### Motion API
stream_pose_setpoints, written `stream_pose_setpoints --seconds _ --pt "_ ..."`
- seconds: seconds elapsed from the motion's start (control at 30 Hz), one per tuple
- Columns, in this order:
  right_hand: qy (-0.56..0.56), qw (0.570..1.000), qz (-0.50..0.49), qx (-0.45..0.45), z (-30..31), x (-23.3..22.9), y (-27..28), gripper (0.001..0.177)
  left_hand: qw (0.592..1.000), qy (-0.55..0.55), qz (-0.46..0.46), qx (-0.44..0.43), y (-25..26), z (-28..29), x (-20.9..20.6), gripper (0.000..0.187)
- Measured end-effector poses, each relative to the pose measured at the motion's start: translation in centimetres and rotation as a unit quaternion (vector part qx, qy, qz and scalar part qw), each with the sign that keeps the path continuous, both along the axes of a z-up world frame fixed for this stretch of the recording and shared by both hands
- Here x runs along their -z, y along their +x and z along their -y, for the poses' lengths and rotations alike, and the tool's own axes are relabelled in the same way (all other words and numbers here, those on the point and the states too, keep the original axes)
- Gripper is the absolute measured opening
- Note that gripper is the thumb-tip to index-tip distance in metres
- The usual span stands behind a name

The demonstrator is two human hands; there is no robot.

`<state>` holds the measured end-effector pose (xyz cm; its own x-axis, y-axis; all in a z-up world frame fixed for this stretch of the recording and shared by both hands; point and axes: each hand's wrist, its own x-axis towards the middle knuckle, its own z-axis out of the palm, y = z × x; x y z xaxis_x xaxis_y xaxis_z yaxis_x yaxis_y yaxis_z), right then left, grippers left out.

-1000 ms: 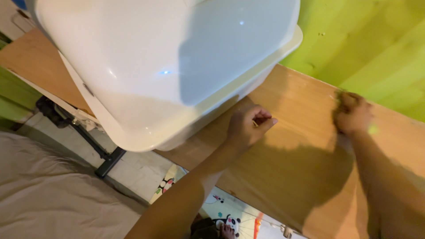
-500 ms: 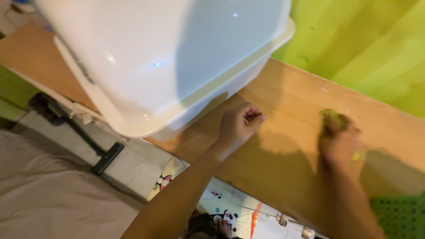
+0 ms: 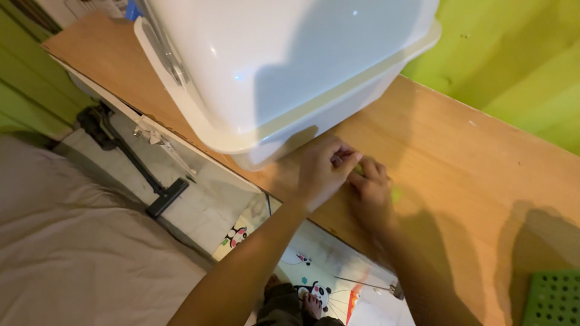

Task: The recorder cleans a surface and organizes various baby-related items, including containers, dishes, and toys, into storage bins.

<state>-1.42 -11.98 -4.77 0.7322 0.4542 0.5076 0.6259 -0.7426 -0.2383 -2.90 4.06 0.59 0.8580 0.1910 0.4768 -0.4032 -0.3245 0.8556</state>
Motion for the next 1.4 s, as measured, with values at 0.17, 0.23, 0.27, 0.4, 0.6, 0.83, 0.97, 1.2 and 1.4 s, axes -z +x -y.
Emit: stream_pose_setpoints --seconds 0.17,0.23,0.27,0.4,0.6,0.83,0.97,1.2,1.4 --pt "0.007 0.967 0.114 0.229 20.5 9.8 5.5 0.055 1.000 -0.001 -0.005 0.000 -1.2 0.5 -0.3 0.019" --pt "0.010 0.919 0.130 0.373 27.6 12.3 7.3 0.060 1.000 -0.006 -0.007 0.002 -1.9 0.3 -0.2 0.019" --pt "0.014 0.910 0.091 0.403 28.4 11.8 8.4 0.055 1.000 -0.003 -0.024 -0.006 -2.2 -0.1 -0.1 0.018" --pt "0.025 0.855 -0.068 0.513 28.6 8.3 12.7 0.034 0.998 -0.016 -0.020 -0.055 -3.5 -1.4 0.3 0.017" --pt "0.056 0.983 -0.014 0.173 0.5 1.7 1.1 0.035 0.992 -0.026 0.019 -0.124 -5.7 -3.1 0.3 0.016" --pt "0.062 0.975 0.149 0.153 15.4 9.9 3.5 0.046 0.981 -0.021 -0.003 -0.193 -6.3 -4.0 0.9 0.017" --pt "0.019 0.924 0.037 0.379 29.0 11.9 7.9 0.029 0.979 -0.009 0.012 -0.203 -6.6 -4.6 0.7 0.018" --pt "-0.013 0.955 0.010 0.296 13.0 4.4 -2.6 0.050 0.993 -0.005 0.002 -0.120 -4.1 -1.0 -0.4 0.020" --pt "-0.097 0.927 0.069 0.355 23.9 4.1 -0.5 0.039 0.997 -0.001 0.034 -0.066 -1.7 2.1 -0.9 0.023"
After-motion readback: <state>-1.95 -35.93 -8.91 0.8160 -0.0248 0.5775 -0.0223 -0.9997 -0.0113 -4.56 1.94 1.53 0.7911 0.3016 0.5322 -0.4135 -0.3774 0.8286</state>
